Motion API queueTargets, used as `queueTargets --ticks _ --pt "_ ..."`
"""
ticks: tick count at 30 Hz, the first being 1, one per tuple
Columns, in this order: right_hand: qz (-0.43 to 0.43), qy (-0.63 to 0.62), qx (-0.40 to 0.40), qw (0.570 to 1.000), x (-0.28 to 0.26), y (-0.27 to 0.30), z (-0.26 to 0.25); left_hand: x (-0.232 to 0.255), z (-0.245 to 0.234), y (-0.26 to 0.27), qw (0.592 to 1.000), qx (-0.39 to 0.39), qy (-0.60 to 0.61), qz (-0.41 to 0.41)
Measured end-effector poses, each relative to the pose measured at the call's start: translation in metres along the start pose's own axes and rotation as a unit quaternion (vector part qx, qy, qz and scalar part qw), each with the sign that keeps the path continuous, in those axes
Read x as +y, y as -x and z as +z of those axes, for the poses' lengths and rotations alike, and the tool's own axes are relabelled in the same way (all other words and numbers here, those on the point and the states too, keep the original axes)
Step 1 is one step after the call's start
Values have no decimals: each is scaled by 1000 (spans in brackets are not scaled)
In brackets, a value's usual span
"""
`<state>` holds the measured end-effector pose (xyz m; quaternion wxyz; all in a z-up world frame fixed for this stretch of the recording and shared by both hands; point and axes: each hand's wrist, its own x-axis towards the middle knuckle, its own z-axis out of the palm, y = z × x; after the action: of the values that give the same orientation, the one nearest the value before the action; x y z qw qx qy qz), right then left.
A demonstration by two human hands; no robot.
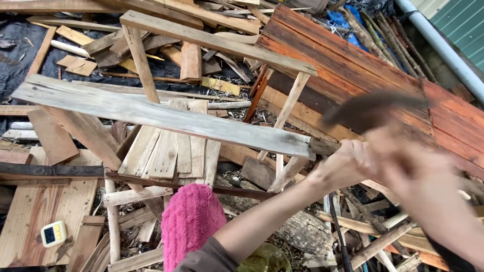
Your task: Assembling a small wooden structure by hammering nails into planks amidst scrap wood.
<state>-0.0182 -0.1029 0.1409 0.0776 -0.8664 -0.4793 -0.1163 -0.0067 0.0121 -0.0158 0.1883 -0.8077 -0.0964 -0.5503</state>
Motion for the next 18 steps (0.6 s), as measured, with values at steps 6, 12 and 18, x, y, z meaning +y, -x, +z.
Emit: queueTargets --ticks 6,12,18 --pt "97 -181 -35 978 -30 -10 -32 3 10 0 1000 -23 -2 19" --pt "28 -18 -72 997 -30 -1 -4 -10 -8 -7 999 15 -30 9" --pt "134 -153 19 979 -40 9 -31 2 5 1 999 37 -38 -7"
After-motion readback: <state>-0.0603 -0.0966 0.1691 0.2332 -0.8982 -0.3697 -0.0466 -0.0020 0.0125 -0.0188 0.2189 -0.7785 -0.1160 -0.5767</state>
